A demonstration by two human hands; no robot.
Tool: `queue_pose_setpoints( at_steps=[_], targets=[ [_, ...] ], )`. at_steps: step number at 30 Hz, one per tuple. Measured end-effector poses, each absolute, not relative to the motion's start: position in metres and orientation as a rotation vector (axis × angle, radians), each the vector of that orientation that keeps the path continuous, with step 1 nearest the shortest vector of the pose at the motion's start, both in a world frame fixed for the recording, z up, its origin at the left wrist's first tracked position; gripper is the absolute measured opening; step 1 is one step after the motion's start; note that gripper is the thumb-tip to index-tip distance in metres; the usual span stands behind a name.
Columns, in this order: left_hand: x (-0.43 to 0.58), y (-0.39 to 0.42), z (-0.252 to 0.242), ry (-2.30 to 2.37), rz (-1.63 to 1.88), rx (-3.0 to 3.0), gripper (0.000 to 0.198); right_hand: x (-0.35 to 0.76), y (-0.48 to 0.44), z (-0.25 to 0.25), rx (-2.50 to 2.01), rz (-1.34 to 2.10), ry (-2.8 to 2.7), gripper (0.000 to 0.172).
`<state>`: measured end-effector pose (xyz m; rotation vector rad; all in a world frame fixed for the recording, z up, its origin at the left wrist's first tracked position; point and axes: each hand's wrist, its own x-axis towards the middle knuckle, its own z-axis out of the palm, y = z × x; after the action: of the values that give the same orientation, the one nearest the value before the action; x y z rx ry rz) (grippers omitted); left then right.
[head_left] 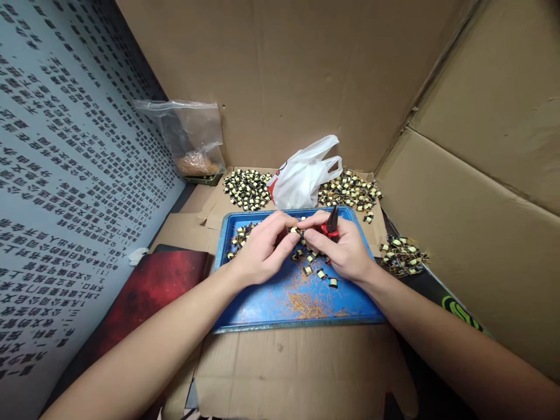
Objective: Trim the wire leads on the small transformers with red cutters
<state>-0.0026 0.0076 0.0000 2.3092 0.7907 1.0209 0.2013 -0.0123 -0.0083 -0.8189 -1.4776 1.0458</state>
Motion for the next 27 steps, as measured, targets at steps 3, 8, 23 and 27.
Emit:
queue_pose_setpoints(
  at_steps=[3, 8, 23, 27],
  targets=[
    [-0.002, 0.007, -0.002, 0.759, 1.024, 2.305, 0.019, 0.200, -0.011, 0.001, -0.843, 1.073, -1.485, 0.024],
    [-0.002, 0.004, 0.001, 0.827, 1.049, 2.225, 0.023, 0.209, -0.012, 0.015, -0.926, 1.215, -1.446, 0.032],
    [-0.032, -0.002, 0.091, 0.807, -0.491, 2.098, 0.017, 0.250, -0.064, 0.018, -0.901, 1.438, -2.017, 0.026],
    [-0.041, 0.008, 0.092, 0.905, -0.562, 2.093, 0.017, 0.229, -0.065, 0.009, -0.825, 1.592, -2.149, 0.022]
  ],
)
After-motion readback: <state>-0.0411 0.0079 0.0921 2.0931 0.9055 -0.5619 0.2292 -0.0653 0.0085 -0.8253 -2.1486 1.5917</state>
